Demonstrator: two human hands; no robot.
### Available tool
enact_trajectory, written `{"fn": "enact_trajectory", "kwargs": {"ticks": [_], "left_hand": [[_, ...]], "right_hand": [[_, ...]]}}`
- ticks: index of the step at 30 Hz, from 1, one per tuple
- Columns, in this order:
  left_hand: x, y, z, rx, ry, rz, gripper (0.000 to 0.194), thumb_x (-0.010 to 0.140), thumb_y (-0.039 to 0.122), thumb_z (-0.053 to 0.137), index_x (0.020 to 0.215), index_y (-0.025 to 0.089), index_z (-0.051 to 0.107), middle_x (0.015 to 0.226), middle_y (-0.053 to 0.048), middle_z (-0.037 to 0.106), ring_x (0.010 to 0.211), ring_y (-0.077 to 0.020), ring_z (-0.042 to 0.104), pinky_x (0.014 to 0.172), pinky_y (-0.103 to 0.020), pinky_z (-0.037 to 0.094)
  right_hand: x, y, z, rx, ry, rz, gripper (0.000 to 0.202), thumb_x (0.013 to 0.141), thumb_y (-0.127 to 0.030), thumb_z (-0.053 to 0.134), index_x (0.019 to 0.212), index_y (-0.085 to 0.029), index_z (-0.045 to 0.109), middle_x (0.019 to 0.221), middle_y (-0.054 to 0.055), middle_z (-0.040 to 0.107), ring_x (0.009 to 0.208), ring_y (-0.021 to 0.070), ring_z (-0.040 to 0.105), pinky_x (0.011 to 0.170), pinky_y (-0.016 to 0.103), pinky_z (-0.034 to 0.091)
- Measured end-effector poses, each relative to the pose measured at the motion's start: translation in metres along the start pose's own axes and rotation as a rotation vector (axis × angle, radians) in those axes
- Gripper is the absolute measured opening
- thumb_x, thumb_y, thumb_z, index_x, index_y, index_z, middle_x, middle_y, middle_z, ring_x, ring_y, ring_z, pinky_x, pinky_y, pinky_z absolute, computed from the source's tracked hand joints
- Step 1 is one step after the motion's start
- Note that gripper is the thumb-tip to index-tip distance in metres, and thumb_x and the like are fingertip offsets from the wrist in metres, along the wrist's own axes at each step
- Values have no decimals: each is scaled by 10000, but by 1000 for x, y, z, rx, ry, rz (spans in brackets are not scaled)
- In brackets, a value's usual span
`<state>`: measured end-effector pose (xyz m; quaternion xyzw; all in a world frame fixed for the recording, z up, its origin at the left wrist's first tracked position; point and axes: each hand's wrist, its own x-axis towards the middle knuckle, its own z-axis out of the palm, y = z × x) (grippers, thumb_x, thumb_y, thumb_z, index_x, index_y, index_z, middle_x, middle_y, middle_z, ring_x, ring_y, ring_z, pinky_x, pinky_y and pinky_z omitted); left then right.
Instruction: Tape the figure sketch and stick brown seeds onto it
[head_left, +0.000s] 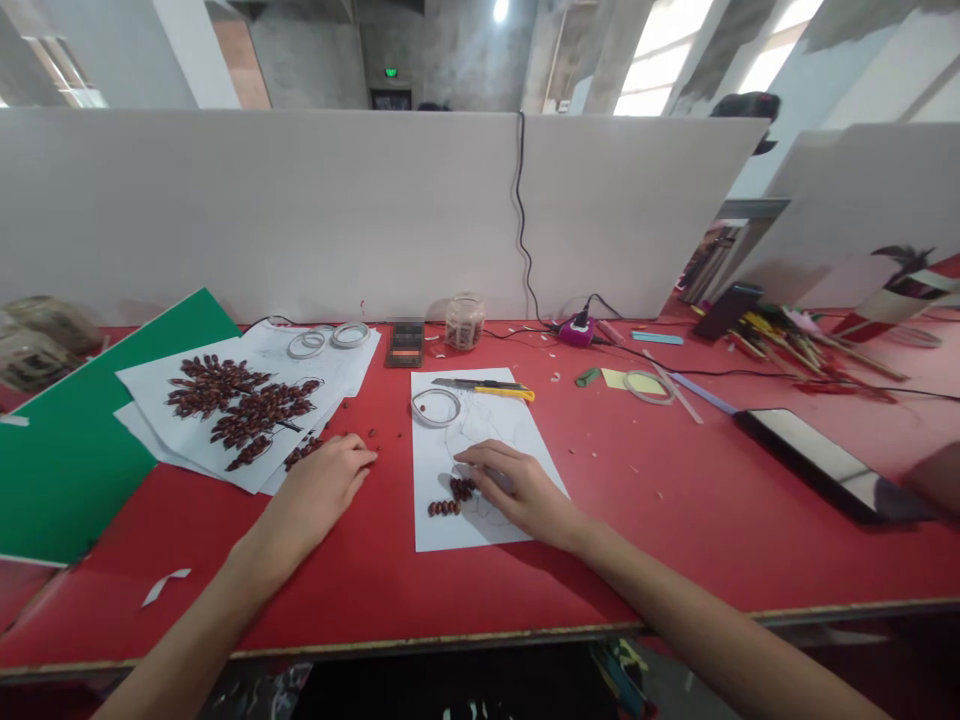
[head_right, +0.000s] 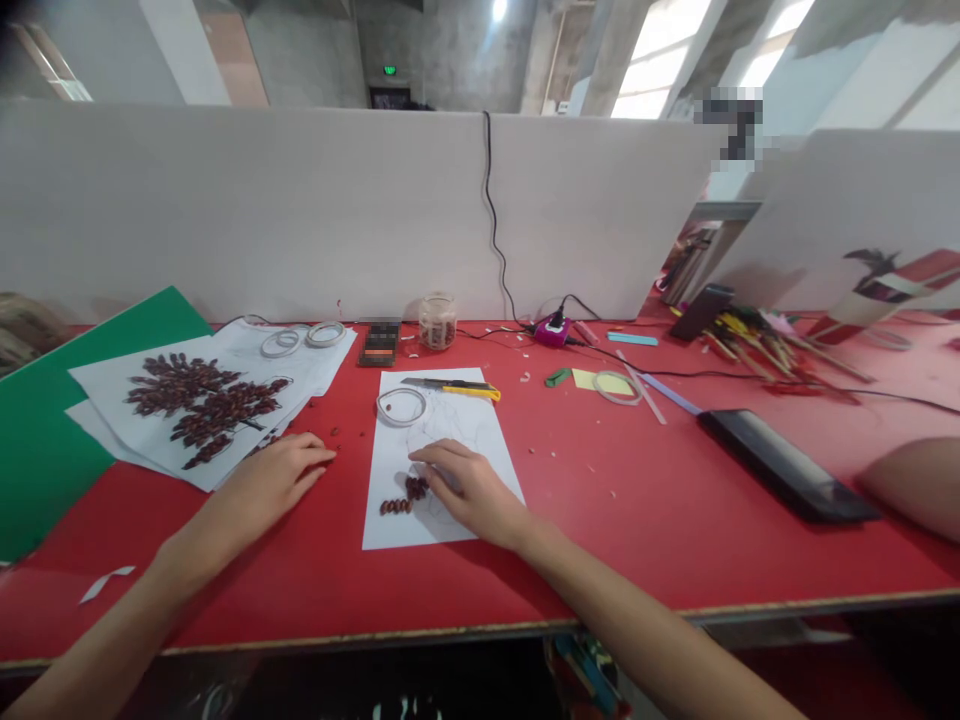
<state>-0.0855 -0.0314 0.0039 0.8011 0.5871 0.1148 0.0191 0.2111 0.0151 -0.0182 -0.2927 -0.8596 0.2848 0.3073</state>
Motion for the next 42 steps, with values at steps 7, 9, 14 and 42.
{"fn": "enact_trajectory", "kwargs": {"ticks": [7, 9, 14, 42], "left_hand": [[1, 10, 10, -128, 67, 7, 260, 990, 157, 425, 848, 178, 642, 920, -84, 649, 854, -215, 632, 729, -316, 499], [8, 22, 4, -298, 46, -1, 219, 985, 198, 464, 850, 176, 635, 921, -72, 654, 840, -208, 624, 756, -333, 497], [33, 58, 2, -1078, -159, -93, 199, 918, 354, 649, 942, 162, 695, 887, -37, 686, 748, -153, 596, 688, -285, 473], [39, 59, 21, -1147, -117, -183, 328, 894, 468, 661, 921, 151, 738, 812, -32, 686, 659, -138, 547, 593, -248, 406]], "right_hand": [[0, -3, -1, -3, 28, -7, 249, 1032, -217, 466, 1200, -220, 650, 1102, 84, 696, 1013, 195, 666, 899, 375, 556], [-2, -4, 0, 6, 53, -20, 253, 1031, -211, 464, 1211, -222, 641, 1107, 87, 695, 1015, 195, 670, 900, 373, 561], [-6, -10, 7, 17, 136, -105, 293, 1010, -215, 521, 1291, -242, 602, 1150, 93, 695, 1031, 194, 682, 899, 343, 574], [-14, -15, 2, -192, 60, -6, 56, 921, -237, 671, 976, -233, 661, 910, 24, 683, 869, 202, 594, 809, 365, 407]]}}
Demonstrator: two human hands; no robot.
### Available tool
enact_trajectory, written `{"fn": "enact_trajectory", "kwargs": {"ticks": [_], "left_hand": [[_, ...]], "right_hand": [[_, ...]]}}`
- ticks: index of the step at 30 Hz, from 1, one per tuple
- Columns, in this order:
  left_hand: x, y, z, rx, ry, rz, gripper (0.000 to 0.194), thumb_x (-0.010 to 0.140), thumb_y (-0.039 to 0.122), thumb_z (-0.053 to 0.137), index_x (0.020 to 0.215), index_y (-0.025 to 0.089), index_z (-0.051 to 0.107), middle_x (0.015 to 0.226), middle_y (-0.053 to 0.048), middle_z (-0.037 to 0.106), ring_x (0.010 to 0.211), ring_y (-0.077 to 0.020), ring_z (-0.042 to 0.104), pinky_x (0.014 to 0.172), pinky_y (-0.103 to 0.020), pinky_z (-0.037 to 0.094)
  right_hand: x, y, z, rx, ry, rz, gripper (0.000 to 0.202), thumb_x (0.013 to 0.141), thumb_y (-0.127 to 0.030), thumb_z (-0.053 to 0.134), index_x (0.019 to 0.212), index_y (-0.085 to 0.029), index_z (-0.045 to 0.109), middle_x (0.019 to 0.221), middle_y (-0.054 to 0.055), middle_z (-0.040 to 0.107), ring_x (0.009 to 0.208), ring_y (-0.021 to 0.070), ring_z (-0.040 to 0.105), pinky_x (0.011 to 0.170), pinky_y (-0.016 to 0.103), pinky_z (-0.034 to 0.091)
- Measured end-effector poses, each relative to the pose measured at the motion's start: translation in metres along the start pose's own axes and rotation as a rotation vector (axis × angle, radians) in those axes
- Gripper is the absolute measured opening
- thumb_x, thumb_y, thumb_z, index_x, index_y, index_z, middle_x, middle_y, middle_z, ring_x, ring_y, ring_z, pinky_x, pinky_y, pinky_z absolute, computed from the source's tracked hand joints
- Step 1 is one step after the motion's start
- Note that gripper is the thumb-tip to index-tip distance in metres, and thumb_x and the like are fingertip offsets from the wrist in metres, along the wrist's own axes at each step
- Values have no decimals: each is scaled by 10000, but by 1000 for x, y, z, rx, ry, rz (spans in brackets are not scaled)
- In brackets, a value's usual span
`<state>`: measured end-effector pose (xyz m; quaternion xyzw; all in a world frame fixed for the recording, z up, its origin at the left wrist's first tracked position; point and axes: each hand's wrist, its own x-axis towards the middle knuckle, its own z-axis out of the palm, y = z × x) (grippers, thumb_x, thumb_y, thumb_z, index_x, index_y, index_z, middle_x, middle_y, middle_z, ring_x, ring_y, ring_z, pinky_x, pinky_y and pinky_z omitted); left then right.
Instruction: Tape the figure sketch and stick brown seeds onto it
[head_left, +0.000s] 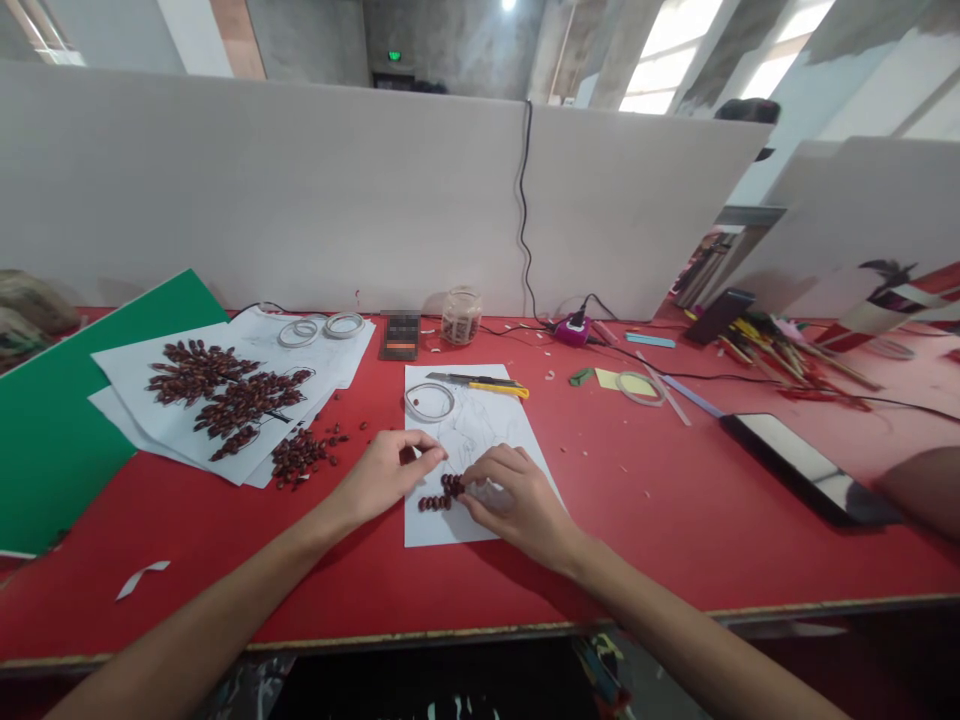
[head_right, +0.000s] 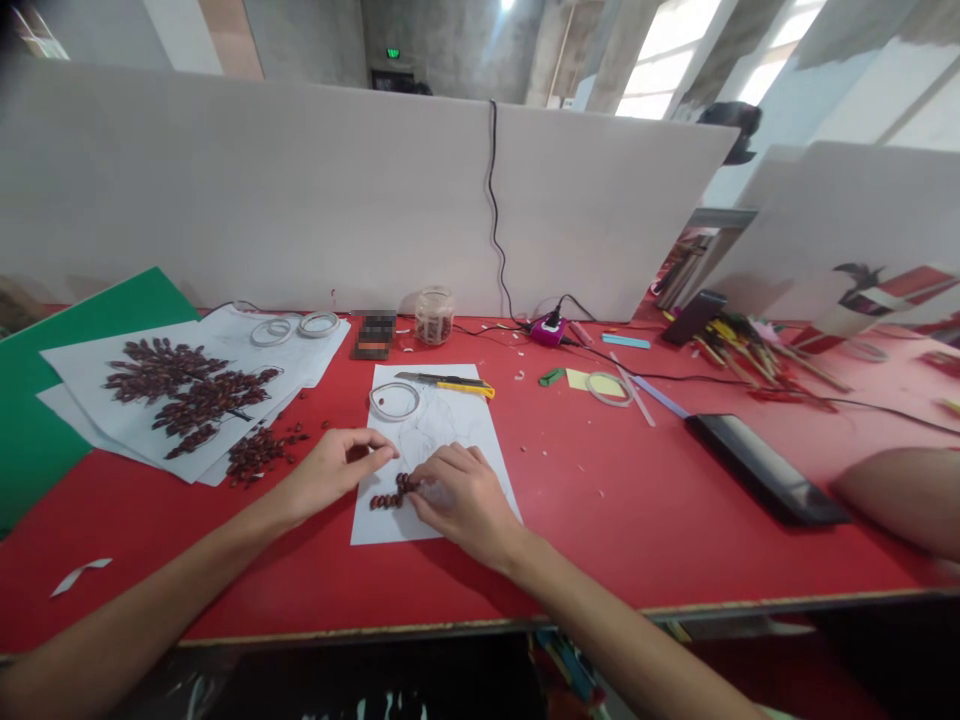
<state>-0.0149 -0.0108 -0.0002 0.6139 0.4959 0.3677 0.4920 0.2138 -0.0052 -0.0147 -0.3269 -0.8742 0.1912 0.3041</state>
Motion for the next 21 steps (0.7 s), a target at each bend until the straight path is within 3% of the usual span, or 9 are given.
{"fn": "enact_trajectory", "kwargs": {"ticks": [3, 9, 17, 21], "left_hand": [[2, -2, -12, 149, 88, 108, 303, 932, 442, 603, 945, 173, 741, 873, -29, 703, 759, -172, 587, 663, -264, 441], [0, -7, -20, 190, 108, 121, 283, 952, 417, 572, 935, 183, 730, 846, -14, 685, 752, -165, 569, 671, -270, 424], [1, -10, -20, 210, 108, 124, 276, 949, 415, 567, 938, 192, 729, 863, -16, 683, 769, -173, 583, 681, -282, 417], [1, -8, -21, 223, 112, 108, 296, 949, 433, 561, 936, 189, 727, 841, -18, 670, 754, -175, 576, 689, -292, 416]], "right_hand": [[-1, 0, 0, -65, -102, 9, 60, 914, -240, 680, 972, -233, 668, 958, 29, 676, 896, 208, 578, 838, 370, 368], [3, -4, 1, -110, -179, 31, 90, 898, -243, 706, 980, -234, 672, 968, 28, 654, 928, 215, 571, 851, 357, 342], [3, -4, 0, -89, -194, 35, 105, 903, -240, 693, 1006, -238, 670, 981, 24, 663, 934, 210, 580, 844, 353, 344], [0, 0, -2, -63, -150, -45, 129, 950, -245, 625, 1071, -237, 671, 998, 33, 677, 930, 205, 589, 842, 359, 354]]}}
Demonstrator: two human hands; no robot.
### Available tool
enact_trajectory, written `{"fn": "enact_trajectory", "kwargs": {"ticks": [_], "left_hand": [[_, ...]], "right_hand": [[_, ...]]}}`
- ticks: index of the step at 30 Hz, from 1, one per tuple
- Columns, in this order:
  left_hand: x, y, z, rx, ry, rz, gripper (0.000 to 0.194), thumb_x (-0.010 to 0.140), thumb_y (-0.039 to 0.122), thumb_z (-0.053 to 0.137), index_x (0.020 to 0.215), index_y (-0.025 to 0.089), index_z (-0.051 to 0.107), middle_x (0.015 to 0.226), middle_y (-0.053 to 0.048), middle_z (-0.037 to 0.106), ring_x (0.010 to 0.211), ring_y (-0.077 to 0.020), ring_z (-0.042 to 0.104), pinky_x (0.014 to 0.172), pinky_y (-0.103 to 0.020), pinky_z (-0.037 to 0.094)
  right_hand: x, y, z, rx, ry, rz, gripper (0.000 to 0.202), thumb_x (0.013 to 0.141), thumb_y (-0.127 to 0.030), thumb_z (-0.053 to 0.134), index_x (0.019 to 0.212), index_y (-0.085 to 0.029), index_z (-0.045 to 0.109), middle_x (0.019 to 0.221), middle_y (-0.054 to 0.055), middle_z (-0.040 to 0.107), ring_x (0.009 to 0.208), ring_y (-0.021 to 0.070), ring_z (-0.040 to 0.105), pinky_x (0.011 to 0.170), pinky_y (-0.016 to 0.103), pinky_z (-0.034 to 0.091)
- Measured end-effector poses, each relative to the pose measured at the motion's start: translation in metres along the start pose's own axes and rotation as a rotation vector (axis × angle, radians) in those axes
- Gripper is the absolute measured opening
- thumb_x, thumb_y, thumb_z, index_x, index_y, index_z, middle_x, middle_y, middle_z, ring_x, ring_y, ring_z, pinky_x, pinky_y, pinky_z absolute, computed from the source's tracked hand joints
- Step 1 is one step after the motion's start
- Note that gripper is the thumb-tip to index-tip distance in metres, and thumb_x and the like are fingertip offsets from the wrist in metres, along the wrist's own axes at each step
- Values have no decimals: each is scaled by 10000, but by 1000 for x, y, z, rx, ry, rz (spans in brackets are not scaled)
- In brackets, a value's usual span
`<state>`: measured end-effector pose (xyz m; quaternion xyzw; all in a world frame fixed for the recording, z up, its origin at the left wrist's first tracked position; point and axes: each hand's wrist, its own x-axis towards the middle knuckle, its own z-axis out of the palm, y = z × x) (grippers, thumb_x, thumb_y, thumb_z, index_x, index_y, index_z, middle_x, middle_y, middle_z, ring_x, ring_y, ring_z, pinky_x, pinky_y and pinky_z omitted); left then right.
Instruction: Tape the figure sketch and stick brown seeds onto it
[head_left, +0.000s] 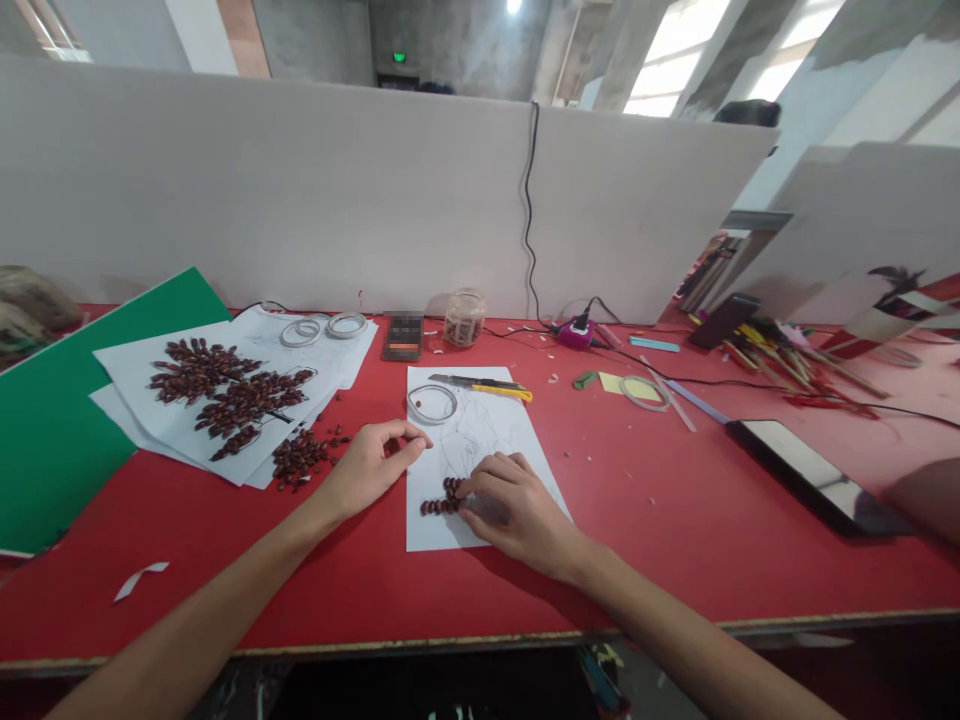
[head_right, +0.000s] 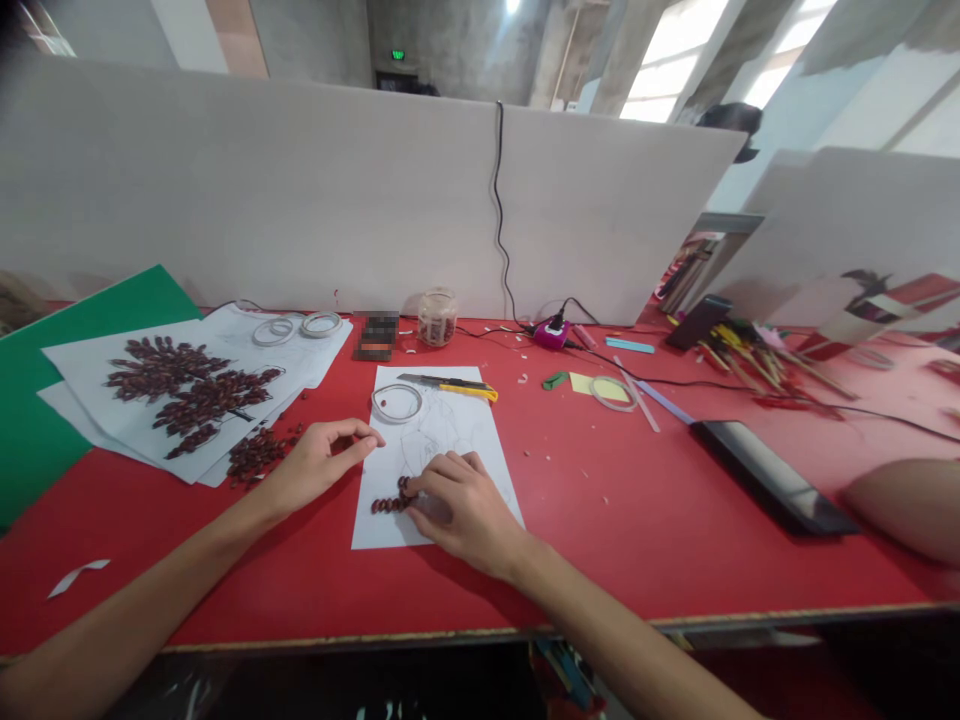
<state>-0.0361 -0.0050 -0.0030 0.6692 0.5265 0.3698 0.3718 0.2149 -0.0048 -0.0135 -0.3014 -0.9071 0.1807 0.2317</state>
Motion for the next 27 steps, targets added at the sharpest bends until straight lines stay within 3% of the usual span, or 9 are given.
{"fn": "enact_trajectory", "kwargs": {"ticks": [3, 8, 14, 18, 23, 27], "left_hand": [[0, 1, 0, 4, -3, -11, 314, 944, 451, 559, 944, 184, 725, 851, -26, 675, 768, -186, 588, 714, -303, 429], [0, -2, 0, 12, -16, -14, 324, 952, 449, 544, 960, 179, 725, 900, -44, 693, 832, -203, 607, 759, -314, 445], [0, -3, 0, 37, -21, -26, 305, 947, 430, 553, 967, 183, 731, 911, -41, 710, 829, -205, 624, 728, -305, 450], [-4, 3, 0, 91, -41, 22, 246, 958, 377, 557, 964, 191, 719, 956, -44, 725, 847, -206, 644, 790, -325, 478], [-10, 5, 4, 283, -160, 219, 226, 967, 347, 601, 1123, 218, 704, 1204, -71, 689, 1129, -234, 618, 1006, -373, 467], [-11, 1, 8, 463, -302, 318, 465, 942, 424, 662, 1375, 262, 605, 1529, -79, 506, 1430, -284, 419, 1174, -453, 344]], "right_hand": [[-3, 4, 0, -76, 45, -124, 177, 990, -234, 567, 1116, -250, 691, 969, 35, 686, 881, 193, 592, 825, 366, 358], [-7, 8, -3, -240, 11, -277, 207, 997, -204, 542, 1109, -259, 707, 958, 31, 716, 850, 197, 593, 818, 391, 369], [-6, 10, -11, -225, -83, -291, 194, 1010, -234, 542, 1075, -281, 719, 1001, 27, 723, 880, 191, 613, 832, 393, 393], [-6, 11, -12, -222, -107, -299, 190, 1012, -246, 539, 1069, -262, 720, 1008, 35, 718, 885, 193, 615, 845, 402, 403], [-8, 10, -5, -190, -72, -312, 207, 1012, -237, 527, 1121, -233, 703, 996, 44, 732, 892, 195, 622, 852, 406, 416], [-9, 4, -3, -165, -67, -267, 227, 1020, -235, 504, 1121, -226, 707, 972, 52, 727, 885, 198, 613, 849, 400, 414]]}}
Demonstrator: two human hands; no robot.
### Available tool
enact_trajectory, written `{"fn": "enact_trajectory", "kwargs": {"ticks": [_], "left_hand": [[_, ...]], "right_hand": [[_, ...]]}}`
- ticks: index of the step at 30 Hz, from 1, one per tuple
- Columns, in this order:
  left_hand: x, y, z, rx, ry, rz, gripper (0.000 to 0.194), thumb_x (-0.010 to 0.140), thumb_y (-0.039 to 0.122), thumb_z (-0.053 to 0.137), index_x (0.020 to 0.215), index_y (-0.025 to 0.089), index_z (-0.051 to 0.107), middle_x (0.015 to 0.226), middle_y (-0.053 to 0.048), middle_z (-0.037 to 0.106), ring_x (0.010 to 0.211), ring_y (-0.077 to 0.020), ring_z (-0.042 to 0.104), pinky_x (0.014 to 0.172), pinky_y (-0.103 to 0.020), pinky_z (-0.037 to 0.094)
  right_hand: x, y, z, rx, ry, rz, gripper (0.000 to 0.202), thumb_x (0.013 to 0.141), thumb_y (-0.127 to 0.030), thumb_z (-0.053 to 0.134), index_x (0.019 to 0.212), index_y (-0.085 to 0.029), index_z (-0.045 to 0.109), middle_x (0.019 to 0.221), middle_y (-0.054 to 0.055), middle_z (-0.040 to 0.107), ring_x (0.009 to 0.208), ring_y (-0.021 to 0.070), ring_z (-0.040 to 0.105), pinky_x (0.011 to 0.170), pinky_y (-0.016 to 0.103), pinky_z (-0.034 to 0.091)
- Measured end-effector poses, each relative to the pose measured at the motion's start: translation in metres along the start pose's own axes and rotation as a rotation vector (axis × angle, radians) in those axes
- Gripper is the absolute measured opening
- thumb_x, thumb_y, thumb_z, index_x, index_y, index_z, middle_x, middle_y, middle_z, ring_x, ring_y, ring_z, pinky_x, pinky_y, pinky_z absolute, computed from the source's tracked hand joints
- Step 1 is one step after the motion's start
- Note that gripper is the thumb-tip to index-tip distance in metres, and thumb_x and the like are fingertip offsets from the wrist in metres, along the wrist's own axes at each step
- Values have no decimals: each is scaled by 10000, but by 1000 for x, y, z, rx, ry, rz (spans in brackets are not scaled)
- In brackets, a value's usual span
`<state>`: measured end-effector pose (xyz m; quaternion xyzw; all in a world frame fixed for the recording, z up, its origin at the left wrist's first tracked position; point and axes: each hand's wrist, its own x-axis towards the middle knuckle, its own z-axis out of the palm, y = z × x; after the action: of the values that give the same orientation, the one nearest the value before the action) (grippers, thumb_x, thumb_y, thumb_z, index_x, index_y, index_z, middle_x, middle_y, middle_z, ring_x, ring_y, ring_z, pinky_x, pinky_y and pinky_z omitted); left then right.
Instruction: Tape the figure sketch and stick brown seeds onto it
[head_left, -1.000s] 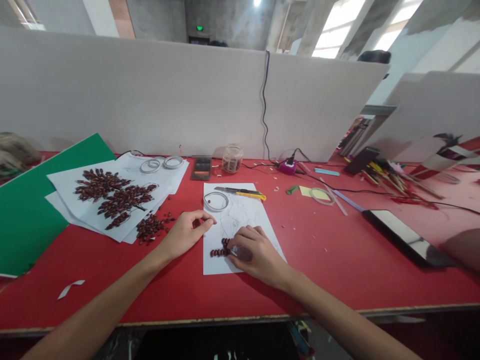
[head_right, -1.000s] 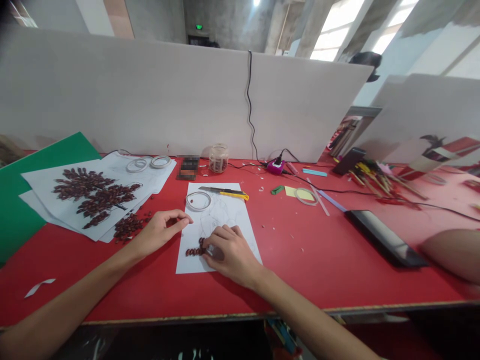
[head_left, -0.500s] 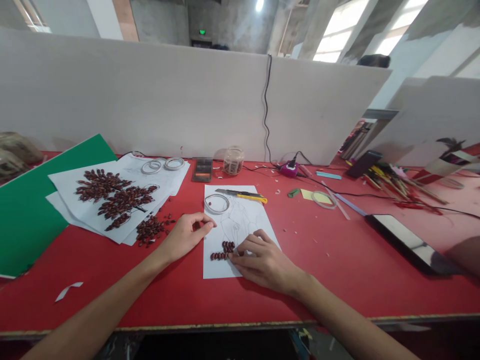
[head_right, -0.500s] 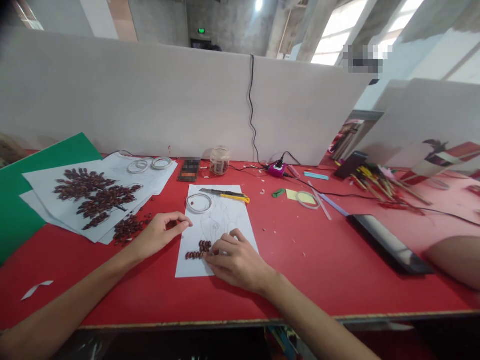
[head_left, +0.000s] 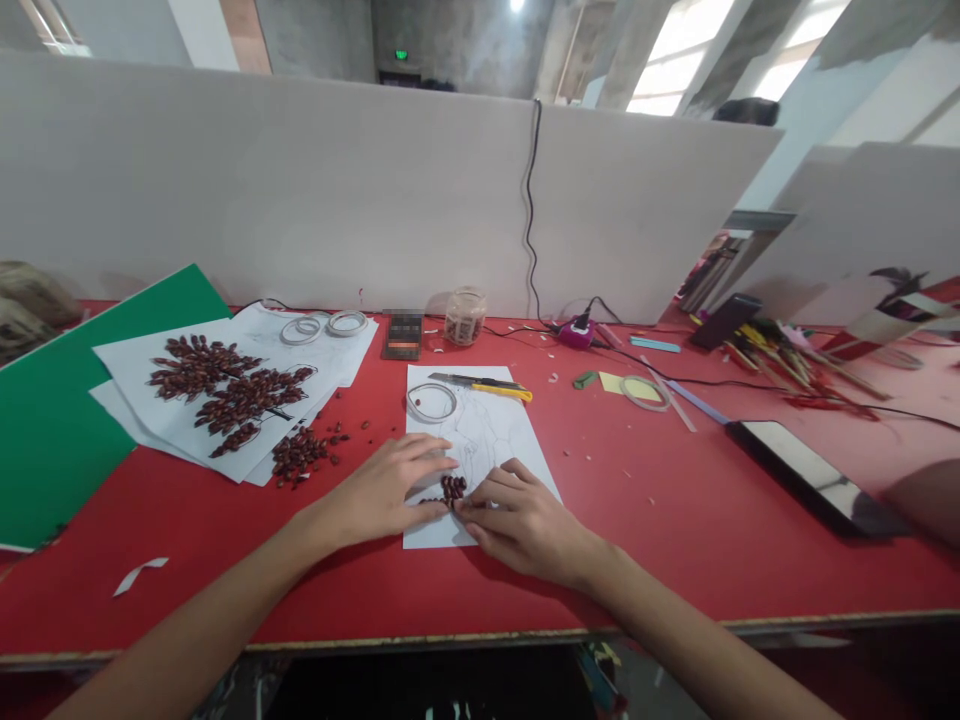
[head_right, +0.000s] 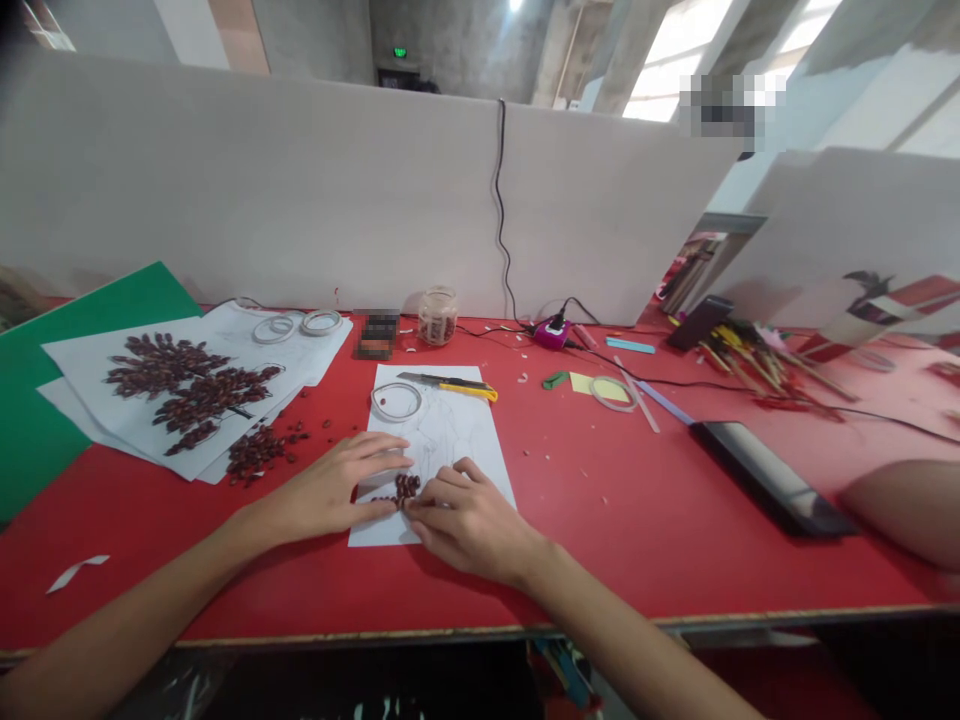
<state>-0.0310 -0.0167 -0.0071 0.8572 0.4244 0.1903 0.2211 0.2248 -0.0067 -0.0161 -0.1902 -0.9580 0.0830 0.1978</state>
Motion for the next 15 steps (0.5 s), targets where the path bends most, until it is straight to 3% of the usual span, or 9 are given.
{"fn": "enact_trajectory", "kwargs": {"ticks": [4, 8, 15], "left_hand": [[0, -5, 3, -8, -113, 32, 607, 964, 509, 616, 1504, 269, 481, 1630, -67, 347, 1521, -271, 294, 1238, -463, 252], [-1, -6, 8, -70, -133, 28, 536, 1012, 486, 543, 1506, 289, 478, 1590, -51, 408, 1508, -229, 325, 1259, -454, 209], [-2, -6, 16, -44, -95, -6, 551, 1006, 499, 546, 1510, 289, 470, 1586, -56, 403, 1503, -233, 338, 1245, -473, 243]], "right_hand": [[-2, -14, -2, 27, -52, 122, 265, 1037, -217, 460, 1154, -215, 697, 948, 57, 691, 888, 204, 588, 843, 393, 404], [-5, -33, 1, 96, -75, 280, 306, 1041, -199, 437, 1262, -218, 647, 949, 64, 649, 913, 219, 567, 862, 400, 405], [-3, -59, 6, 204, -68, 504, 344, 1030, -140, 414, 1268, -253, 635, 993, 75, 608, 925, 232, 533, 852, 407, 422]]}}
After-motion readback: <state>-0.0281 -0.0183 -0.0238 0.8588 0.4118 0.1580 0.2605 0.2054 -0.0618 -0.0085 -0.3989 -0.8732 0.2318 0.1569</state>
